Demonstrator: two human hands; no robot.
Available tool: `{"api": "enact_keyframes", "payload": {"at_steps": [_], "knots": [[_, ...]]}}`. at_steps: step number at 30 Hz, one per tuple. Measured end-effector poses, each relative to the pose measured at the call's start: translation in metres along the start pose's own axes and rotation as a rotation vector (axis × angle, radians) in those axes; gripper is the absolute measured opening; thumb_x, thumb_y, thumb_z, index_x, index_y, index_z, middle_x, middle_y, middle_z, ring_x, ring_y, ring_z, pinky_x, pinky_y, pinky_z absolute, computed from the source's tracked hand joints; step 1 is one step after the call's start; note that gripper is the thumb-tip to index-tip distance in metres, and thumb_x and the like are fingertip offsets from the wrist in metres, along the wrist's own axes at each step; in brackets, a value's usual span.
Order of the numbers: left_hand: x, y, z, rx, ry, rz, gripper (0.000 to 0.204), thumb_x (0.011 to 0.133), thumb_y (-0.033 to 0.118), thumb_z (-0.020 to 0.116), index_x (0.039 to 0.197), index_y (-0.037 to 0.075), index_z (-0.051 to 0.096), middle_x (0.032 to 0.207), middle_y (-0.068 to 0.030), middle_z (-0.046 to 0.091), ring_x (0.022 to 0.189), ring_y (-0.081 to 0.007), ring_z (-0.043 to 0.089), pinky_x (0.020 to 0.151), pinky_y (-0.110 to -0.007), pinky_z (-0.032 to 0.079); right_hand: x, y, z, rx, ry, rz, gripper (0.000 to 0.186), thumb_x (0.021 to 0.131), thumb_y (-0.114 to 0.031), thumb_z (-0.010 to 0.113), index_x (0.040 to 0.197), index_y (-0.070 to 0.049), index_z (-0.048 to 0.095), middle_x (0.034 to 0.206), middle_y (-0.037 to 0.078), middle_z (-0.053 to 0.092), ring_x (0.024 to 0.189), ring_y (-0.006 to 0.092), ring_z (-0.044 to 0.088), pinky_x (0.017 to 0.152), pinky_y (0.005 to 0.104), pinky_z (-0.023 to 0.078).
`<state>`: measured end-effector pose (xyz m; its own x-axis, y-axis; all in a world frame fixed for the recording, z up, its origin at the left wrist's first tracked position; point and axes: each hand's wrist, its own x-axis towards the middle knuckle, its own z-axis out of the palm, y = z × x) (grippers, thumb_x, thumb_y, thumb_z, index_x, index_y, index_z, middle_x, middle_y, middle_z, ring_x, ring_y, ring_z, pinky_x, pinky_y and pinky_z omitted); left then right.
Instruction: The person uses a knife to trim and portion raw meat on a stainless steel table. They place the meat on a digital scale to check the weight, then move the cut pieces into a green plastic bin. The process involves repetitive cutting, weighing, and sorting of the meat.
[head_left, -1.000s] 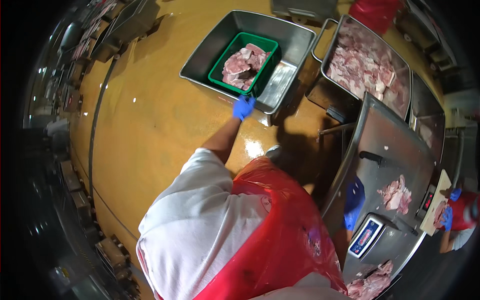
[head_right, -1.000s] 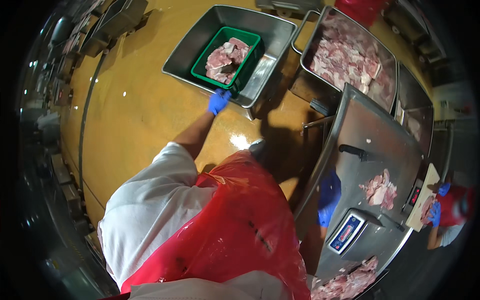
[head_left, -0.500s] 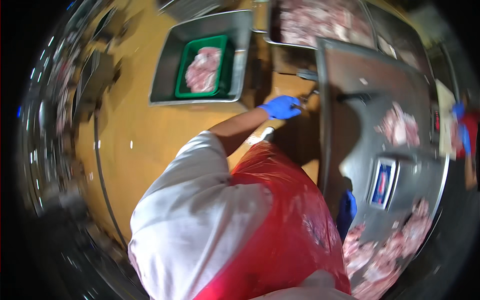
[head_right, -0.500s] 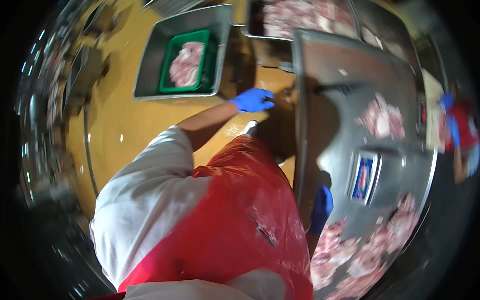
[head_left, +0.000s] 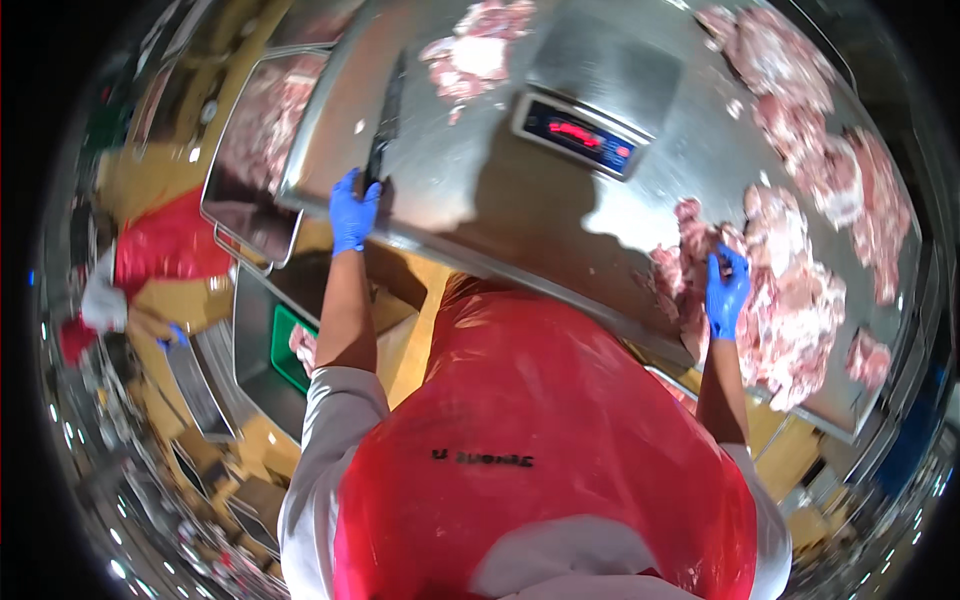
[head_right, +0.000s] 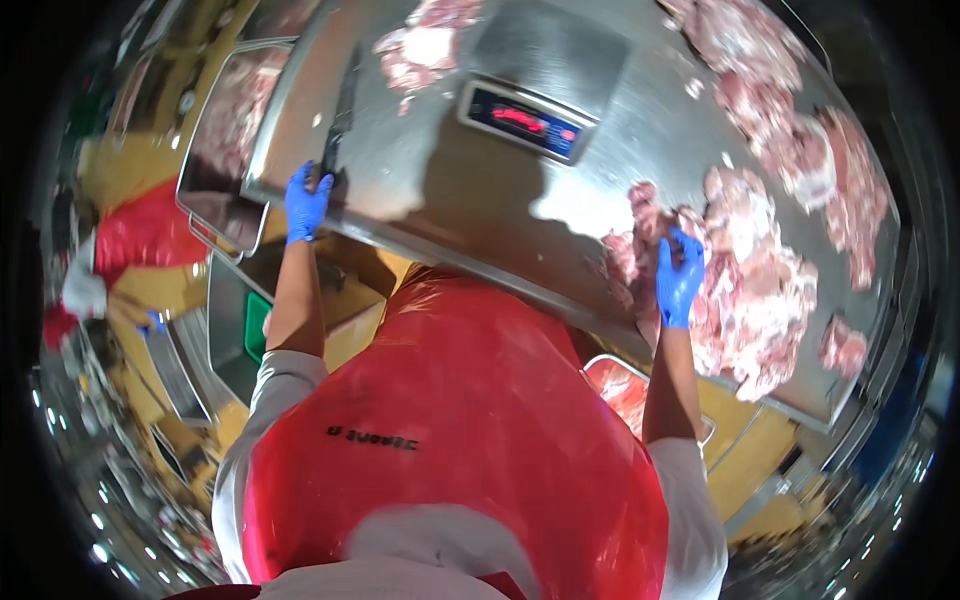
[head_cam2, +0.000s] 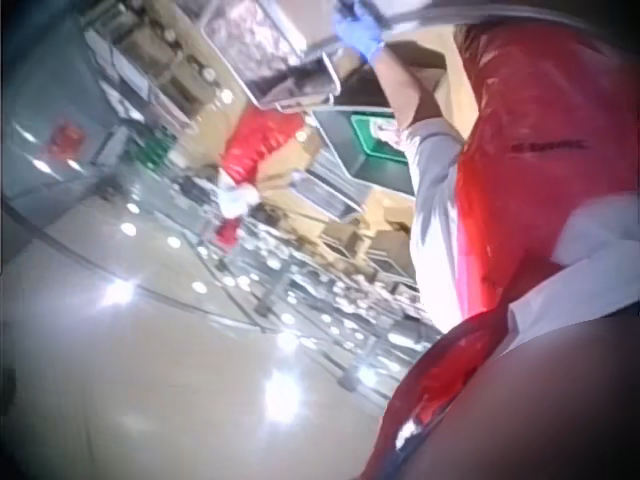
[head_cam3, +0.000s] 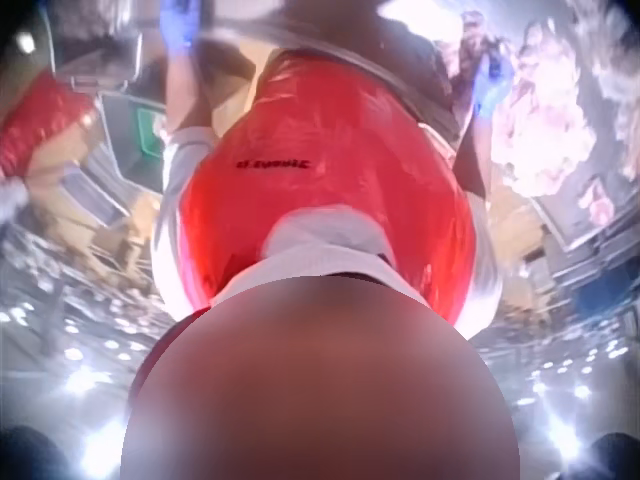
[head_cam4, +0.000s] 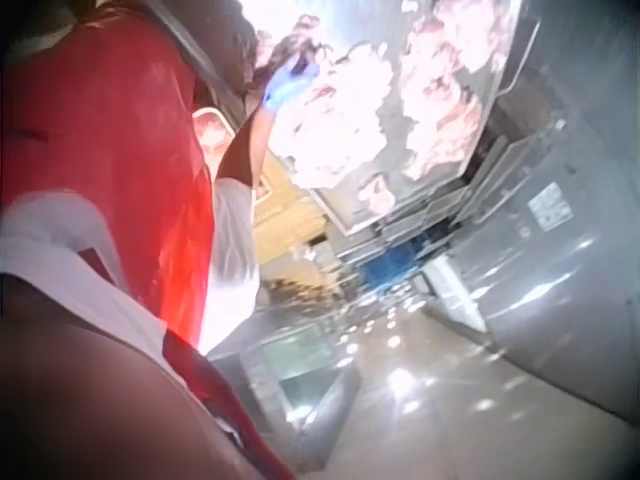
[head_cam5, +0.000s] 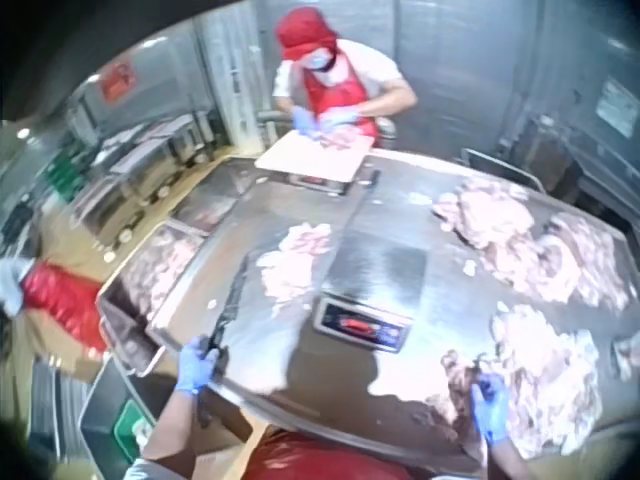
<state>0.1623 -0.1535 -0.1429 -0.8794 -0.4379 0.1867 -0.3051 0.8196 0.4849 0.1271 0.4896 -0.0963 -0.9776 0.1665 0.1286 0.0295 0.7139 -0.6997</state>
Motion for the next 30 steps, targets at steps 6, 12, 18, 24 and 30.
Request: {"api": "enact_keyframes", "payload": {"at_steps": [6,12,18,24,30], "knots": [[0.059,-0.026,0.038,0.066,-0.285,-0.063,0.045,0.067,0.021,0.073,0.106,0.002,0.062,0.091,-0.0248,0.067,0.088,-0.0422,0.064,0.079,-0.047,0.052,0.02,0.025,-0.011,-0.074,0.178,0.06,0.016,0.087,-0.008,0.068,0.102,-0.001,0.068,0.101,0.011,0.067,0.09,0.0214,0.061,0.082,0.0345,0.048],[0.078,-0.043,0.034,-0.165,-0.145,-0.075,0.031,0.067,0.015,0.071,0.095,0.002,0.067,0.081,-0.0232,0.067,0.078,-0.0391,0.066,0.071,-0.045,0.052,0.014,-0.126,0.098,0.395,-0.228,-0.174,0.014,0.09,-0.004,0.063,0.103,0.001,0.066,0.103,0.009,0.065,0.089,0.0158,0.059,0.082,0.0295,0.049],[0.135,-0.05,0.02,-0.252,-0.197,0.081,0.047,0.073,0.023,0.076,0.113,0.003,0.063,0.104,-0.0192,0.064,0.096,-0.0334,0.063,0.086,-0.04,0.05,0.015,-0.33,0.267,0.401,-0.678,-0.398,0.024,0.081,0.002,0.062,0.104,-0.001,0.066,0.098,0.012,0.065,0.083,0.0209,0.06,0.077,0.0318,0.049],[0.18,-0.158,-0.1,-1.018,-0.278,-0.069,0.035,0.089,0.013,0.068,0.121,0.0,0.061,0.103,-0.0103,0.066,0.095,-0.0169,0.062,0.085,-0.032,0.052,0.042,-0.491,0.435,0.406,-0.817,-0.629,0.021,0.081,0.003,0.064,0.102,-0.001,0.066,0.095,0.013,0.067,0.081,0.0229,0.063,0.075,0.0321,0.05],[0.238,-0.441,-0.036,-1.294,-0.095,-0.56,0.039,0.091,0.015,0.067,0.126,0.0,0.06,0.105,-0.0092,0.068,0.093,-0.018,0.065,0.087,-0.032,0.052,0.094,-0.568,0.645,0.148,-0.852,-0.819,0.024,0.085,-0.009,0.069,0.108,-0.002,0.066,0.1,0.015,0.067,0.097,0.0328,0.062,0.086,0.038,0.048]]}}
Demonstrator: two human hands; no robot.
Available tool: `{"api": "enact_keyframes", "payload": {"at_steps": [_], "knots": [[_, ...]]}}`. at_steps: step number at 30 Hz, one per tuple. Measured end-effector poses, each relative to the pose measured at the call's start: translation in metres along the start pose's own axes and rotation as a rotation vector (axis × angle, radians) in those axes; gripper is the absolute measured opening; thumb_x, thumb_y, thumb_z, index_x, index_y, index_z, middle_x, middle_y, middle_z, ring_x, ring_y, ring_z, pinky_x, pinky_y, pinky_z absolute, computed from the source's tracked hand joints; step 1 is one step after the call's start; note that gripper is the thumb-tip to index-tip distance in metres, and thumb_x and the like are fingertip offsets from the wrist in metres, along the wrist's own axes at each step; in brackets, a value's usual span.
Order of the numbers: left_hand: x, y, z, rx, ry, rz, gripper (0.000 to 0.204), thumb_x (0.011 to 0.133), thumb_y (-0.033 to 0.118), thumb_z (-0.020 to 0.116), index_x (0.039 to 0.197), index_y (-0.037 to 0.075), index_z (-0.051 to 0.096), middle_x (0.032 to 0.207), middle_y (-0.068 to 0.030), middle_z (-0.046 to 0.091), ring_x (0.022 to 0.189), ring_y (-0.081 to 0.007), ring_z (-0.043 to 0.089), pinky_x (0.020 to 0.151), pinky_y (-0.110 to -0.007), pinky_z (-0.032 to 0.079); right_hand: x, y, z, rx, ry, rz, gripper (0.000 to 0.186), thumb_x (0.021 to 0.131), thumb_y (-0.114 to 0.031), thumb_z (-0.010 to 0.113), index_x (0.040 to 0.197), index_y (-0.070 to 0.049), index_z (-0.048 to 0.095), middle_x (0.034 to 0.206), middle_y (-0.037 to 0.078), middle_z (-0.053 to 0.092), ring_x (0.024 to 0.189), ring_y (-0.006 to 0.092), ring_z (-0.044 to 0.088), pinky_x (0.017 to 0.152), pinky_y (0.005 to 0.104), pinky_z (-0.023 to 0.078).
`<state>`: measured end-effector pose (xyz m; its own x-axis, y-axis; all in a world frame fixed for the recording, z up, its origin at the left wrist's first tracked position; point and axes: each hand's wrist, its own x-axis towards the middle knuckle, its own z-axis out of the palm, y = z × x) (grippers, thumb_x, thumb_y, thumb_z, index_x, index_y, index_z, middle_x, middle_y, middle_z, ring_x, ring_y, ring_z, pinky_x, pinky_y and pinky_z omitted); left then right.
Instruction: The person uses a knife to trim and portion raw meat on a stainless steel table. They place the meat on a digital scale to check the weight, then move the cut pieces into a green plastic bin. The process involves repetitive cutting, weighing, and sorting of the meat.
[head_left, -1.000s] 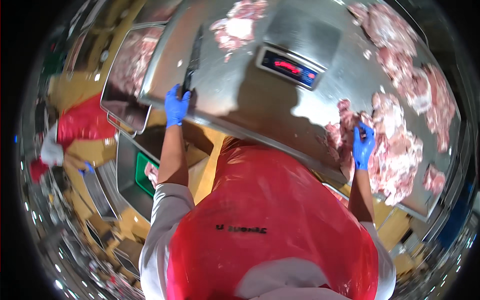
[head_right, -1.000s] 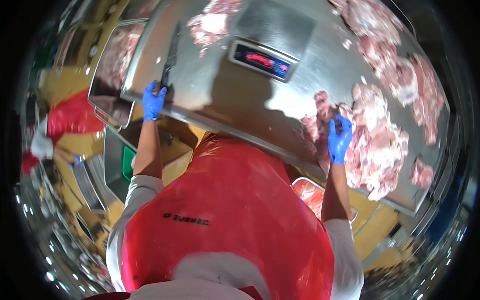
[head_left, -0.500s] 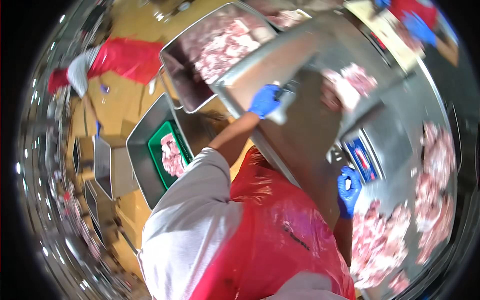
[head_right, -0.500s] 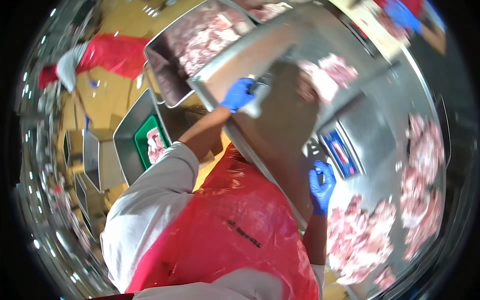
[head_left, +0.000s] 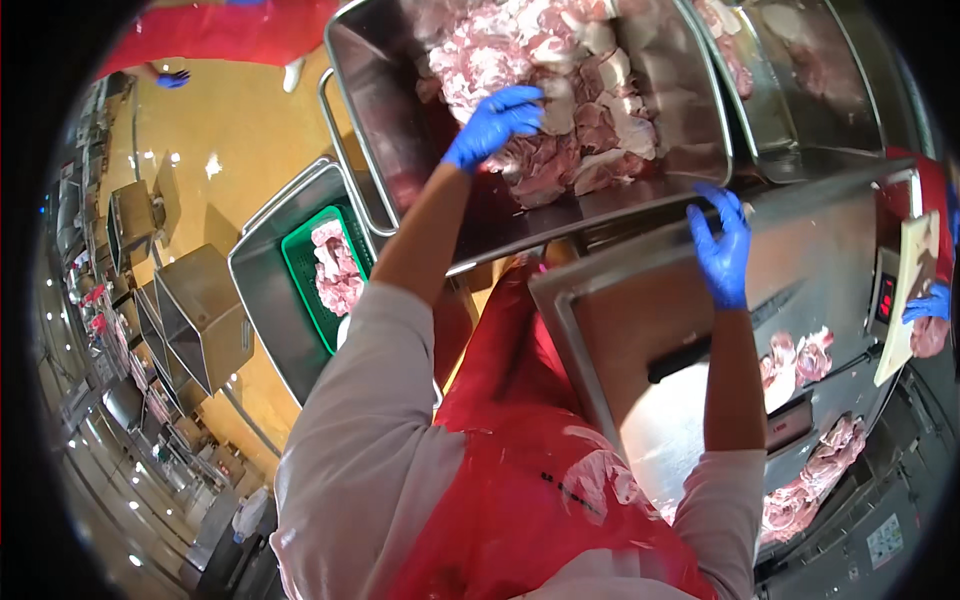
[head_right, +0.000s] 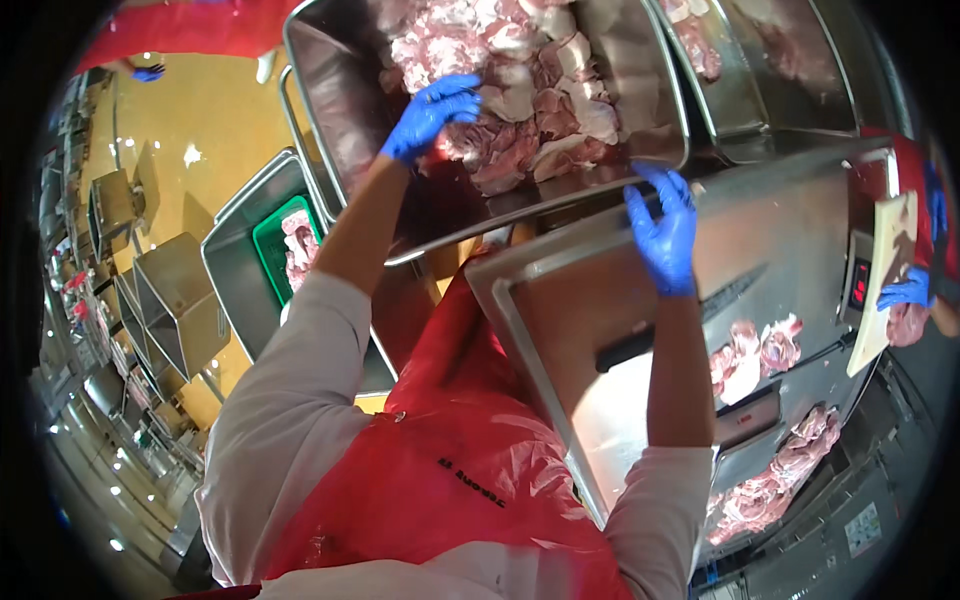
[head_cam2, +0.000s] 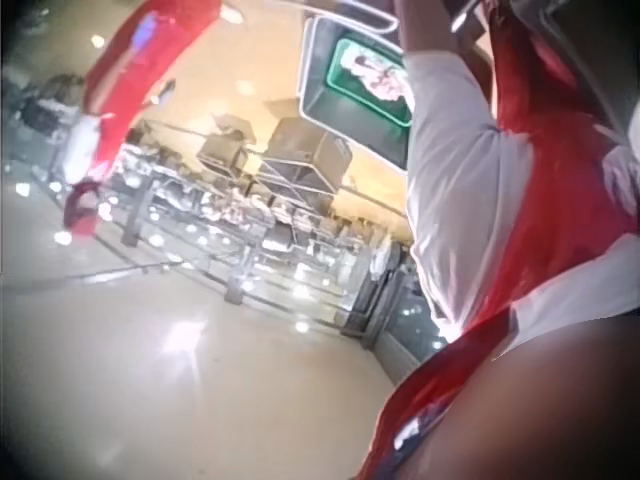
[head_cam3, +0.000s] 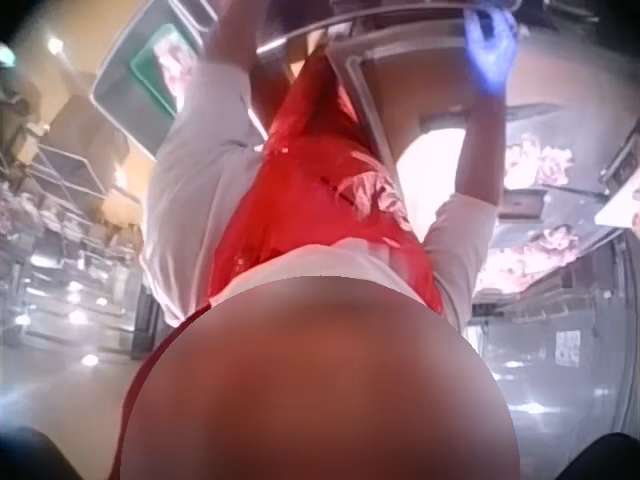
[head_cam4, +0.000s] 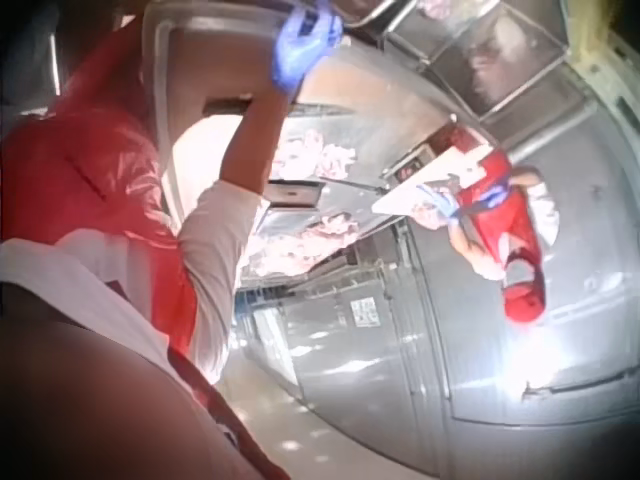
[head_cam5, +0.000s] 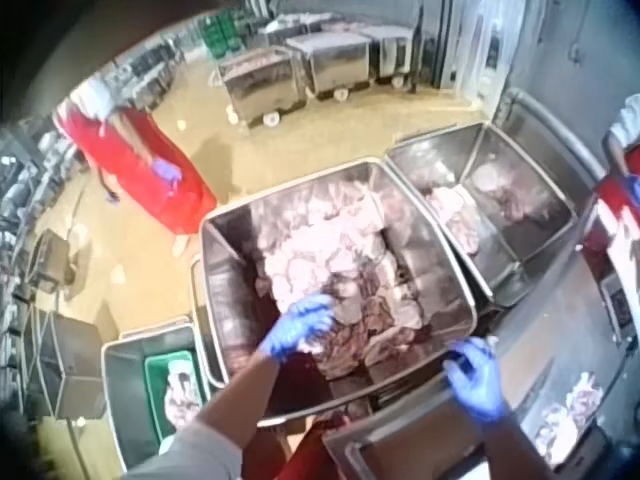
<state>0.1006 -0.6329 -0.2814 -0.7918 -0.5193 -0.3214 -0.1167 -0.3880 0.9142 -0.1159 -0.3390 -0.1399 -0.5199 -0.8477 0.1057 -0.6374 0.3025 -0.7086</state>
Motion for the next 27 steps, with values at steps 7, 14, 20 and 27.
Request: {"api": "enact_keyframes", "payload": {"at_steps": [7,14,20,27], "knots": [[0.107,-0.289,-0.202,0.841,-0.069,-0.536,0.06,0.075,0.036,0.077,0.12,0.0,0.064,0.117,-0.0173,0.068,0.107,-0.0284,0.065,0.095,-0.036,0.049,0.039,0.024,0.033,-0.491,-0.183,0.142,0.027,0.076,-0.021,0.075,0.102,-0.013,0.071,0.094,0.006,0.069,0.088,0.0274,0.065,0.08,0.0404,0.049],[0.131,-0.382,-0.058,0.882,-0.205,-0.561,0.112,0.055,0.044,0.089,0.143,-0.001,0.036,0.125,-0.025,0.06,0.116,-0.0362,0.06,0.097,-0.042,0.048,0.049,0.022,0.035,-0.55,-0.299,0.201,0.034,0.072,-0.016,0.072,0.105,-0.008,0.069,0.1,0.009,0.069,0.09,0.0284,0.063,0.083,0.0406,0.048],[0.105,-0.344,-0.008,0.848,0.011,-0.738,0.126,0.055,0.044,0.089,0.151,0.004,0.018,0.132,-0.027,0.054,0.118,-0.0404,0.057,0.099,-0.045,0.047,0.046,0.022,0.034,-0.534,-0.322,0.249,0.036,0.072,-0.017,0.07,0.106,-0.007,0.068,0.097,0.01,0.067,0.087,0.0292,0.062,0.082,0.0415,0.047],[0.067,-0.419,-0.109,0.108,0.017,-0.607,0.106,0.068,0.024,0.077,0.155,0.012,0.016,0.135,-0.0133,0.054,0.121,-0.0308,0.057,0.098,-0.042,0.048,0.048,0.024,0.028,-0.506,-0.355,0.222,0.036,0.072,-0.017,0.07,0.107,-0.007,0.067,0.1,0.01,0.066,0.088,0.0285,0.062,0.082,0.042,0.047]]}}
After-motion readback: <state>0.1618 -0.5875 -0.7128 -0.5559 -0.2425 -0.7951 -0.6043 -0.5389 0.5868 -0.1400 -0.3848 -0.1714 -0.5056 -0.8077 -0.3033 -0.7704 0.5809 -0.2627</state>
